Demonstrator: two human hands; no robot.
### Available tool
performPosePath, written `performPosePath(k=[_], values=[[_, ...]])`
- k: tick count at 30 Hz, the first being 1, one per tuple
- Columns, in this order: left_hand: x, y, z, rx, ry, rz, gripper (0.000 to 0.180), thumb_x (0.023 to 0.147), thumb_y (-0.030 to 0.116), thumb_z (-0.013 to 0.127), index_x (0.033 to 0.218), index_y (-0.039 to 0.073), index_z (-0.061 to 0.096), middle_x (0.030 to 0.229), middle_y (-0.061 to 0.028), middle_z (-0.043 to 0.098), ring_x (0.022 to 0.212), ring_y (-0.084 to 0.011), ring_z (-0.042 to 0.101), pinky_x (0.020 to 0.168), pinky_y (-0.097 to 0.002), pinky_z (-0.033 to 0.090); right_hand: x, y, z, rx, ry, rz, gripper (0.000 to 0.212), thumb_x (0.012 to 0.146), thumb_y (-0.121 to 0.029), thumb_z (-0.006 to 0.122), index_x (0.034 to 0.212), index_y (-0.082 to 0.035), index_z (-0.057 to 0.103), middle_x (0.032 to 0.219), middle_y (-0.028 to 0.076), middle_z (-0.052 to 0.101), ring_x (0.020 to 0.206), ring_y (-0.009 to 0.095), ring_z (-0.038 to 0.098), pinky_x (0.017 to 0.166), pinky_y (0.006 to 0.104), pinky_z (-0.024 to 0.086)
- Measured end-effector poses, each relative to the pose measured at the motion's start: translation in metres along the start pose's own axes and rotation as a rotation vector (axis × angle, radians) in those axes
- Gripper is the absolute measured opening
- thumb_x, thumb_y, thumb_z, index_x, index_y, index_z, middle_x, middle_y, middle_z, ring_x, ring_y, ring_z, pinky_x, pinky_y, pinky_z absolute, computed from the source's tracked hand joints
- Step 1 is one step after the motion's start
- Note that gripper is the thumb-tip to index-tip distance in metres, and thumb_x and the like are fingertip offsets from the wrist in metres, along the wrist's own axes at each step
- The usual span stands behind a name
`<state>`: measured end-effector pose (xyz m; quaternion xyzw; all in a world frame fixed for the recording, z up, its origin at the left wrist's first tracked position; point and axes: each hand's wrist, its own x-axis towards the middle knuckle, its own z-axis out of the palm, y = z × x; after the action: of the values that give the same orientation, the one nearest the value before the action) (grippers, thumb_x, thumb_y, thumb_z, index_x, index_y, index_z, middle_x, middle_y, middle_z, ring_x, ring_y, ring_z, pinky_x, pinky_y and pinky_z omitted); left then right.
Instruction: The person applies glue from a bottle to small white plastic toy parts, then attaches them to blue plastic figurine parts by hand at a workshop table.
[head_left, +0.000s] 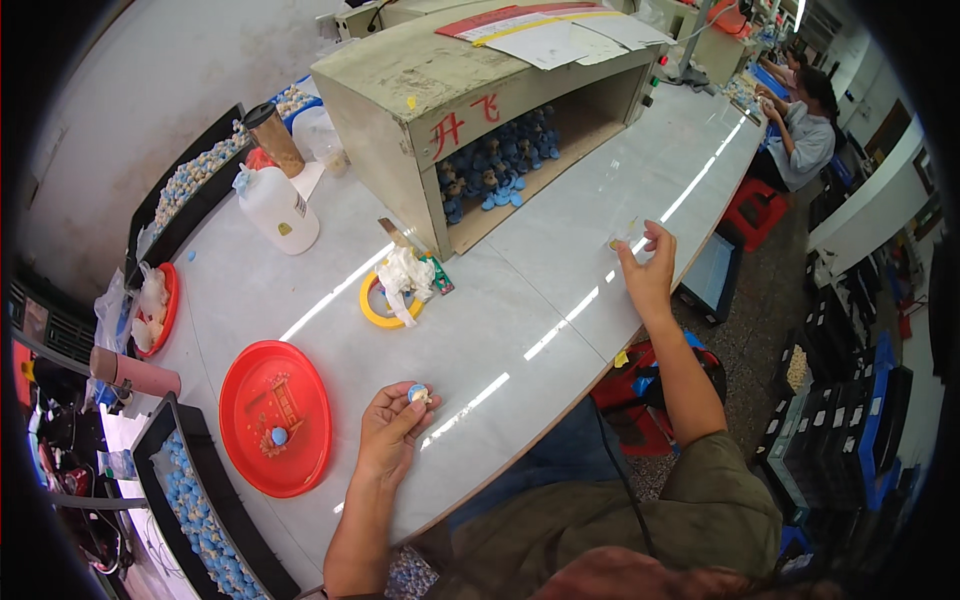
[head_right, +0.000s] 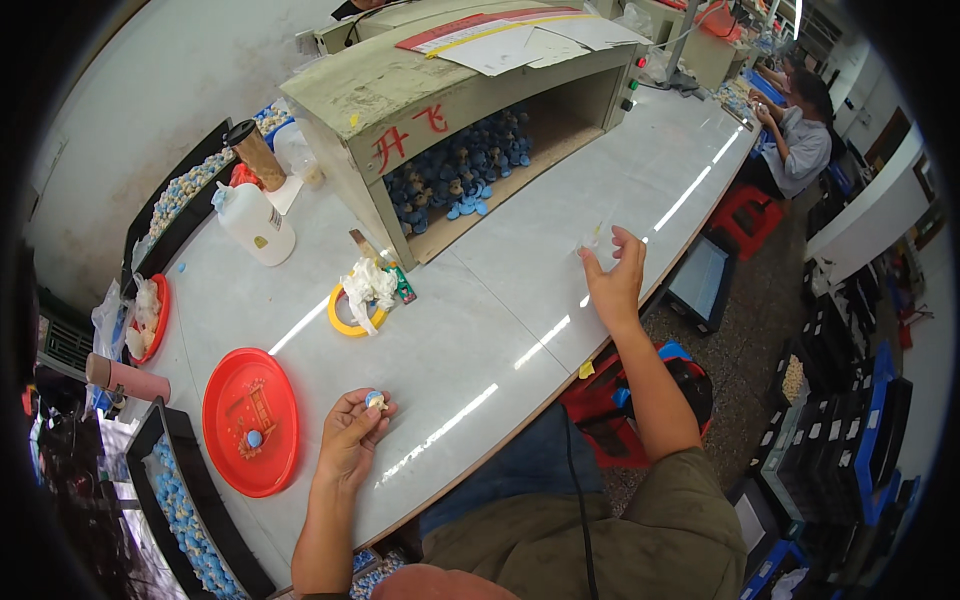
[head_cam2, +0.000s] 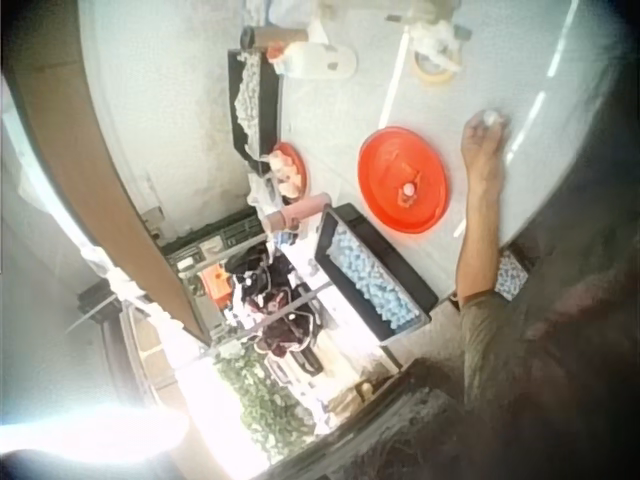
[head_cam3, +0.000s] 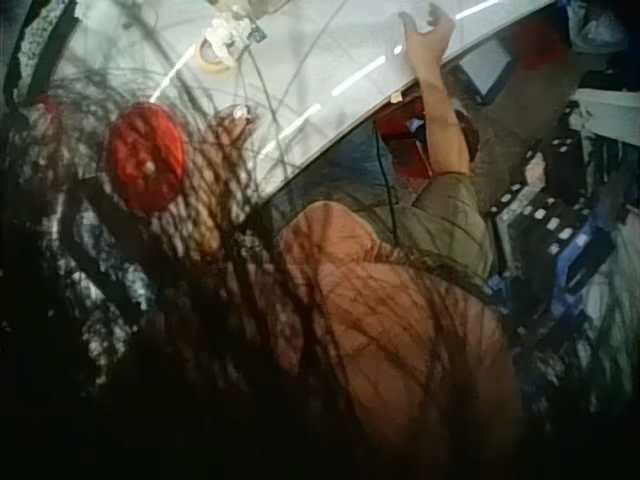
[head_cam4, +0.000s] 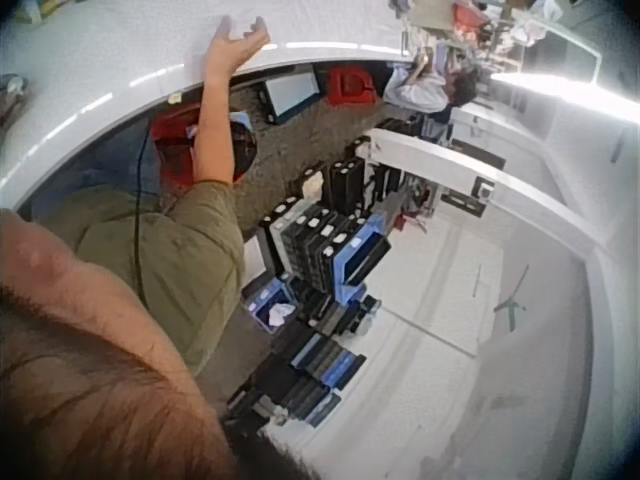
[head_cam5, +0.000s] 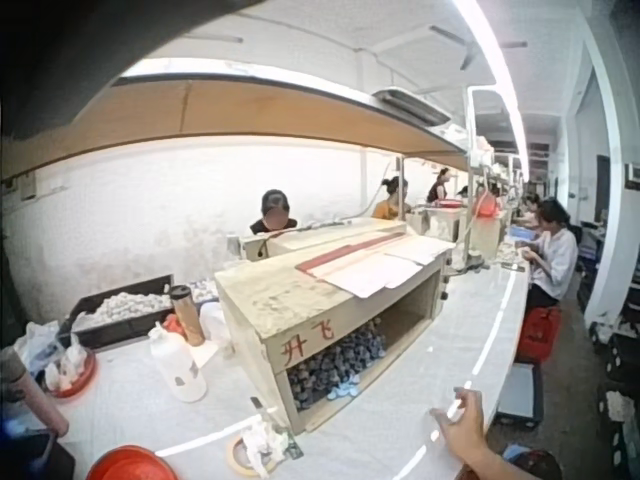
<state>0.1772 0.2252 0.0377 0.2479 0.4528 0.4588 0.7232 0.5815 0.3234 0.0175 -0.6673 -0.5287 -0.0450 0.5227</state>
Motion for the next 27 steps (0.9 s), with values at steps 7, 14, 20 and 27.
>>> performPosePath(k=[7, 14, 20, 27], values=[[0.001, 0.002, 0.0, 0.015, 0.02, -0.027, 0.024, 0.088, 0.001, 0.065, 0.109, 0.002, 0.054, 0.11, -0.0115, 0.064, 0.101, -0.021, 0.066, 0.08, -0.0236, 0.055, 0.02, -0.064, 0.077, 0.147, -0.315, -0.279, 0.015, 0.085, -0.002, 0.062, 0.099, -0.003, 0.06, 0.091, 0.015, 0.063, 0.079, 0.033, 0.064, 0.066, 0.0398, 0.052], [0.0, 0.001, -0.006, 0.0, 0.0, -0.057, 0.024, 0.089, 0.0, 0.063, 0.11, 0.002, 0.053, 0.108, -0.0097, 0.063, 0.101, -0.0201, 0.065, 0.082, -0.0244, 0.055, 0.051, -0.067, 0.14, -0.175, -0.484, -0.225, 0.022, 0.081, 0.0, 0.061, 0.103, -0.004, 0.059, 0.096, 0.018, 0.059, 0.086, 0.038, 0.061, 0.075, 0.0461, 0.05], [0.001, -0.002, -0.008, 0.008, -0.003, -0.036, 0.024, 0.089, 0.002, 0.065, 0.11, 0.0, 0.054, 0.107, -0.0113, 0.064, 0.098, -0.02, 0.066, 0.08, -0.0236, 0.057, 0.047, -0.055, 0.14, -0.067, -0.424, -0.212, 0.019, 0.082, -0.002, 0.06, 0.098, -0.004, 0.052, 0.098, 0.02, 0.058, 0.084, 0.041, 0.061, 0.074, 0.0483, 0.049], [0.001, -0.004, -0.007, -0.036, 0.054, 0.009, 0.026, 0.089, 0.004, 0.065, 0.112, 0.001, 0.052, 0.107, -0.0113, 0.064, 0.1, -0.0201, 0.065, 0.082, -0.0249, 0.056, 0.02, -0.086, 0.111, 0.305, -0.574, -0.006, 0.019, 0.084, -0.002, 0.058, 0.104, -0.001, 0.059, 0.084, 0.012, 0.059, 0.076, 0.021, 0.061, 0.068, 0.034, 0.05]])
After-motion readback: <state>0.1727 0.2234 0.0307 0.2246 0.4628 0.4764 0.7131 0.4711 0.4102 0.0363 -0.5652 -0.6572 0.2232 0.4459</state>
